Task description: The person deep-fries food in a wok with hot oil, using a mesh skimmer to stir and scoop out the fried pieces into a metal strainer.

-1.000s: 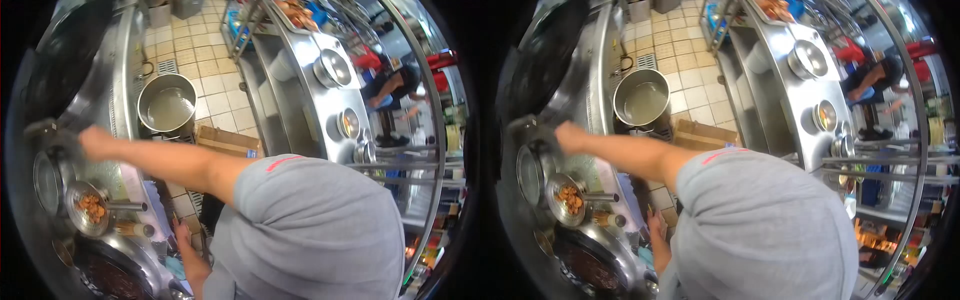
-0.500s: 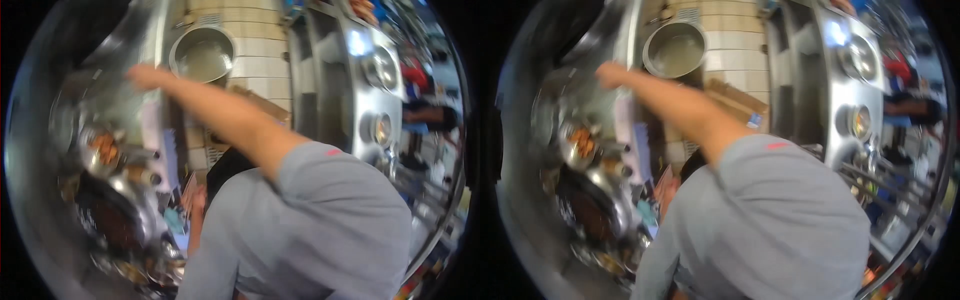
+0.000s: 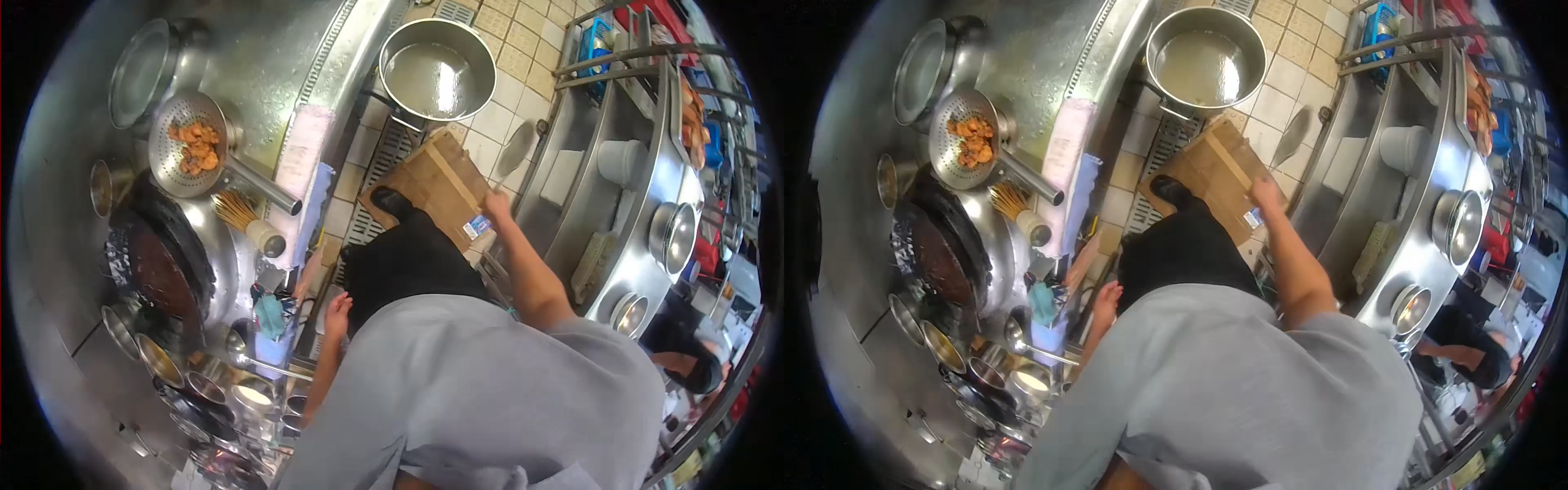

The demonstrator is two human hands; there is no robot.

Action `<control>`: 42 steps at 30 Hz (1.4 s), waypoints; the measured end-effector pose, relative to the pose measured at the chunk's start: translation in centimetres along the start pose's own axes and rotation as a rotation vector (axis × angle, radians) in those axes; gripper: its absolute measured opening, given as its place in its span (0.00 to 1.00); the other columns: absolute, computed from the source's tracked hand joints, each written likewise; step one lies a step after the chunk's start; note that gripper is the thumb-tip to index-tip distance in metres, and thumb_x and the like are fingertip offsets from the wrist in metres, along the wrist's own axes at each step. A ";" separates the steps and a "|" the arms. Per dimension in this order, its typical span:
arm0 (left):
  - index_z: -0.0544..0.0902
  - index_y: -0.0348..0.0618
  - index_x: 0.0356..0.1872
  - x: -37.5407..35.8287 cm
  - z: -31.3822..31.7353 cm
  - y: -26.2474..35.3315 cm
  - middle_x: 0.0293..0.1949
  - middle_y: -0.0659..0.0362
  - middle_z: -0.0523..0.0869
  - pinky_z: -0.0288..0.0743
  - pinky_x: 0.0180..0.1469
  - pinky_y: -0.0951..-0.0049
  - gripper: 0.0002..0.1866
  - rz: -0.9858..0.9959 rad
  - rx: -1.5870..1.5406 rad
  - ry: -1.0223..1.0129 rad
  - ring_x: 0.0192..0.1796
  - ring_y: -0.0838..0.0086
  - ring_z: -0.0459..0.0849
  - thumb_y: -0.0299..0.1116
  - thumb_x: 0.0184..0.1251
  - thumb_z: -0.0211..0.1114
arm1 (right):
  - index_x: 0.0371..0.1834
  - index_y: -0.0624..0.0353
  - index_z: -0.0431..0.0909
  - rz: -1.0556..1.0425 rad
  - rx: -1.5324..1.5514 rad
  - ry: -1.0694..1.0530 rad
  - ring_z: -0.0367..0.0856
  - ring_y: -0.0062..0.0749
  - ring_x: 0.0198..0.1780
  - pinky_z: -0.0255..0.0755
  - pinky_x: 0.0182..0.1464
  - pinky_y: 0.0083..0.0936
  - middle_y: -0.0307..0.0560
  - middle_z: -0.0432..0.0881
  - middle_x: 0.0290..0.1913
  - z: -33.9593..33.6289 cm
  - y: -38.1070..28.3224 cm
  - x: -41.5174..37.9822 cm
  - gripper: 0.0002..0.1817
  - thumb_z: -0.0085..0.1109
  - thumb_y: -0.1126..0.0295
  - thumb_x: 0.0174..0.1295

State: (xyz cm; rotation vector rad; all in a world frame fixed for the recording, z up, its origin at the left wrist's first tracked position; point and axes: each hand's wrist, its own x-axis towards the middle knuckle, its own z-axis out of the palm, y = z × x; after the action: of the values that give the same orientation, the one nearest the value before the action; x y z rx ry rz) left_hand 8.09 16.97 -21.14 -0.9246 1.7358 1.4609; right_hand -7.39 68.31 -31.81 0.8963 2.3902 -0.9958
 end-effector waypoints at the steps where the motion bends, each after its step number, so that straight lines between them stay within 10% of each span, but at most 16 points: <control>1: 0.77 0.38 0.59 0.9 -0.7 -3.6 0.49 0.56 0.84 0.74 0.56 0.76 0.18 0.008 -0.033 0.015 0.49 0.75 0.81 0.32 0.72 0.59 | 0.43 0.63 0.78 -0.281 -0.238 -0.113 0.82 0.48 0.30 0.74 0.33 0.42 0.58 0.81 0.28 4.2 3.4 3.6 0.12 0.56 0.69 0.58; 3: 0.78 0.40 0.59 -1.5 -0.9 -3.0 0.50 0.58 0.84 0.73 0.57 0.75 0.18 -0.186 0.060 0.045 0.50 0.76 0.80 0.35 0.72 0.60 | 0.43 0.54 0.75 0.658 0.989 -0.150 0.76 0.32 0.31 0.68 0.33 0.31 0.44 0.76 0.36 7.6 -5.1 3.6 0.10 0.51 0.62 0.66; 13: 0.79 0.40 0.54 -7.5 0.5 -5.8 0.40 0.62 0.84 0.74 0.48 0.78 0.16 -0.168 0.037 -0.037 0.41 0.79 0.80 0.39 0.74 0.60 | 0.27 0.53 0.75 1.214 1.659 -0.048 0.73 0.30 0.22 0.61 0.33 0.37 0.39 0.76 0.18 17.7 -17.4 19.2 0.21 0.37 0.53 0.68; 20: 0.79 0.39 0.54 -8.1 3.1 -1.4 0.43 0.58 0.86 0.74 0.51 0.74 0.17 -0.230 -0.011 0.118 0.45 0.74 0.82 0.39 0.73 0.59 | 0.37 0.56 0.75 1.089 1.407 -0.251 0.74 0.38 0.26 0.67 0.32 0.42 0.46 0.76 0.27 17.6 -12.8 19.0 0.19 0.41 0.53 0.67; 22: 0.79 0.40 0.55 -9.1 2.3 -4.1 0.44 0.55 0.86 0.74 0.54 0.72 0.19 -0.156 0.096 0.218 0.48 0.69 0.83 0.41 0.70 0.61 | 0.34 0.53 0.76 0.444 1.280 -0.407 0.76 0.34 0.27 0.69 0.27 0.38 0.43 0.76 0.27 16.8 -11.0 16.0 0.14 0.47 0.56 0.66; 24: 0.78 0.41 0.57 -11.5 0.9 -4.8 0.48 0.53 0.85 0.73 0.57 0.69 0.22 -0.230 0.102 0.316 0.52 0.64 0.82 0.44 0.67 0.63 | 0.39 0.53 0.75 0.655 0.878 -0.395 0.75 0.34 0.29 0.69 0.29 0.38 0.42 0.75 0.30 15.3 -9.3 14.7 0.16 0.45 0.54 0.66; 27: 0.71 0.42 0.64 -14.9 -1.2 -8.3 0.55 0.42 0.80 0.70 0.64 0.60 0.30 -0.348 0.428 0.689 0.59 0.49 0.78 0.46 0.64 0.62 | 0.28 0.49 0.72 0.179 0.389 -0.488 0.67 0.27 0.15 0.62 0.16 0.30 0.35 0.67 0.17 18.5 -5.0 13.2 0.13 0.50 0.58 0.70; 30: 0.66 0.39 0.66 -17.9 -1.7 -10.5 0.54 0.34 0.78 0.69 0.64 0.55 0.32 -0.395 0.495 1.042 0.60 0.43 0.76 0.44 0.64 0.60 | 0.45 0.58 0.78 -0.075 -0.257 -0.983 0.81 0.31 0.29 0.76 0.31 0.28 0.43 0.82 0.35 19.9 -3.6 12.8 0.14 0.49 0.62 0.66; 38: 0.65 0.38 0.63 -14.7 -3.0 -15.9 0.46 0.34 0.81 0.74 0.49 0.43 0.26 -0.420 0.022 1.290 0.46 0.38 0.81 0.34 0.63 0.54 | 0.43 0.57 0.80 -0.717 -0.749 -1.392 0.81 0.32 0.28 0.77 0.30 0.30 0.44 0.82 0.31 24.1 -21.9 -4.3 0.12 0.52 0.62 0.67; 40: 0.70 0.39 0.56 -16.9 -4.2 -12.0 0.43 0.37 0.83 0.75 0.46 0.45 0.22 -0.438 -0.071 1.370 0.45 0.38 0.82 0.33 0.61 0.59 | 0.42 0.57 0.80 -0.540 -0.656 -1.295 0.79 0.28 0.27 0.75 0.30 0.26 0.40 0.81 0.29 25.7 -23.7 -9.9 0.12 0.54 0.61 0.68; 42: 0.72 0.39 0.52 -16.8 -4.8 -12.5 0.41 0.37 0.83 0.75 0.47 0.47 0.20 -0.170 -0.162 1.440 0.46 0.38 0.81 0.34 0.59 0.63 | 0.44 0.52 0.78 -0.739 -0.761 -1.429 0.78 0.23 0.32 0.71 0.29 0.22 0.38 0.81 0.34 24.0 -28.1 -17.2 0.12 0.54 0.57 0.69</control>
State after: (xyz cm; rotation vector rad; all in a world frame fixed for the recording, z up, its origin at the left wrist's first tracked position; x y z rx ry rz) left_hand 27.22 12.27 -12.48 -2.5089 2.2973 0.7336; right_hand -11.77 28.39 -24.47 -0.8235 1.4435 -0.4645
